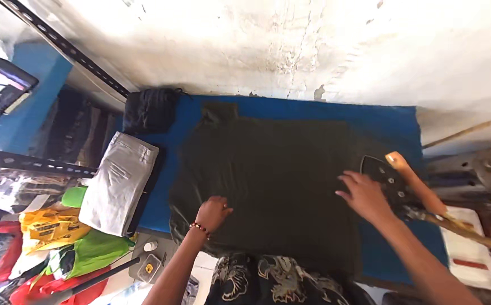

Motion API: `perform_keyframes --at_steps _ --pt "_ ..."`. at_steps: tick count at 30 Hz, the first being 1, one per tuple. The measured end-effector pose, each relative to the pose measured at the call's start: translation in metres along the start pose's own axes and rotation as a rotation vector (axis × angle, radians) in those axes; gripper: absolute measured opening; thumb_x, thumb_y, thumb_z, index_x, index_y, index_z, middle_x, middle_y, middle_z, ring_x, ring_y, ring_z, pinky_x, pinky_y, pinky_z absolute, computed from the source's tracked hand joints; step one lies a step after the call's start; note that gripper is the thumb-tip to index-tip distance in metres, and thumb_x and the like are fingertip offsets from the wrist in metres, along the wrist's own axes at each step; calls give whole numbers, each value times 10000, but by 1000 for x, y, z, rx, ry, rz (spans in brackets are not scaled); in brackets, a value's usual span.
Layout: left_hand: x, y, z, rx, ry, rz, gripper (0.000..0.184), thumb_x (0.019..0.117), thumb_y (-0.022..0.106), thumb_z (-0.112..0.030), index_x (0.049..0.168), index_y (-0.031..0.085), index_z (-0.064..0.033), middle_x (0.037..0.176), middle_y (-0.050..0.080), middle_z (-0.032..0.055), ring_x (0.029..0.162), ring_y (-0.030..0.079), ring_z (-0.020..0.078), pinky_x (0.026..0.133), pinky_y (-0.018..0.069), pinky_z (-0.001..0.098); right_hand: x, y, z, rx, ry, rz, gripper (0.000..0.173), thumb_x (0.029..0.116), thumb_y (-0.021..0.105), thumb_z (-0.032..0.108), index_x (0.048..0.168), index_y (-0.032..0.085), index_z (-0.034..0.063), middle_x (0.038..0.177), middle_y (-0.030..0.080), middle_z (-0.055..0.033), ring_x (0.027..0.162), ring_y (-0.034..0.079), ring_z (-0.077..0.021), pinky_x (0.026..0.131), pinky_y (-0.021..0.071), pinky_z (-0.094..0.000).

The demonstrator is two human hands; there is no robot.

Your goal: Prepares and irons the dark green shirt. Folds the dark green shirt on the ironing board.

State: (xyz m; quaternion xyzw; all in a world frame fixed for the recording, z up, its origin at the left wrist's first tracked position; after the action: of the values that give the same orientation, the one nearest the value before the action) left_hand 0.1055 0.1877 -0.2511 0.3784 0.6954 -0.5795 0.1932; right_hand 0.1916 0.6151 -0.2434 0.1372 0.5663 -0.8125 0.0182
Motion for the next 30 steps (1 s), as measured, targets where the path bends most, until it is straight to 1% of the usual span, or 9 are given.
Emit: perform_keyframes --at_steps 4,8,10,12,17,19,23,26,30 --pt "24 -72 47 -203 -75 -332 442 1041 599 -292 1309 613 59 1369 591 267 1334 536 399 1141 406 533 -7 -48 -102 -13 318 -317 835 814 881 254 1485 467 -22 1407 486 -408 1301 428 -660 981 310 -860" --pt "80 -124 115 -377 -252 -455 489 1051 583 -248 1407 523 84 1443 527 300 1392 483 408 1185 356 507 -15 -26 -178 167 766 -235 890 884 796 384 1536 352 -29 1306 552 -433 1199 554 -619 969 423 -774" --pt "121 -156 129 -401 -282 -488 485 1075 533 -252 1427 509 81 1462 510 305 1409 464 414 1192 342 515 -2 -28 -182 354 891 -247 803 912 777 382 1487 424 -54 1246 623 -335 1071 663 -437 914 535 -609" --pt "163 -177 132 -397 -285 -512 474 1079 524 -276 1411 540 62 1455 515 309 1400 470 431 1180 354 530 9 -35 -181 630 955 -140 616 1011 627 436 1399 504 -26 1053 688 -149 834 702 -194 746 590 -375" --pt "231 -190 116 -328 -194 -676 350 1029 617 -205 1278 633 41 1438 507 297 1383 438 477 1115 341 647 69 -77 -69 670 914 -18 353 1014 643 314 1184 581 12 780 609 -5 605 599 -66 573 534 -235" --pt "238 -187 120 -307 -143 -783 310 1045 577 -155 1262 624 60 1411 543 285 1362 469 476 1110 337 657 105 -74 1 578 769 107 359 999 663 227 1248 568 -15 852 609 -60 659 595 -106 625 538 -286" --pt "246 -184 127 -267 -103 -861 288 1054 542 -116 1235 615 96 1371 558 327 1343 482 507 1108 319 673 186 -31 115 329 563 237 618 942 740 242 1423 472 -39 1129 659 -255 936 698 -336 861 576 -507" --pt "244 -185 131 -231 -91 -850 308 1055 549 -147 1240 615 91 1376 560 329 1359 474 510 1110 327 670 221 -3 141 229 449 253 593 962 699 235 1447 467 -15 1145 663 -268 1015 686 -397 916 540 -564" --pt "204 -177 150 -241 -95 -728 427 1052 576 -252 1282 596 107 1370 539 363 1333 479 536 1107 363 659 207 -16 95 271 500 115 435 953 701 181 1317 575 -22 1052 676 -258 896 698 -376 832 564 -558"
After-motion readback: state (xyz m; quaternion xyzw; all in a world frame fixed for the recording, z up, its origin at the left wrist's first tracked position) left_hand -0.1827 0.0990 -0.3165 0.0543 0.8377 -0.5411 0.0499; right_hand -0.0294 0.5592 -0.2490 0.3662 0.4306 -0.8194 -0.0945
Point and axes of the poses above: each hand's wrist, its own x-axis towards the middle knuckle, its own y-axis out of the palm, z = x × y, the point moved 4 cm from there along x, towards the middle knuckle
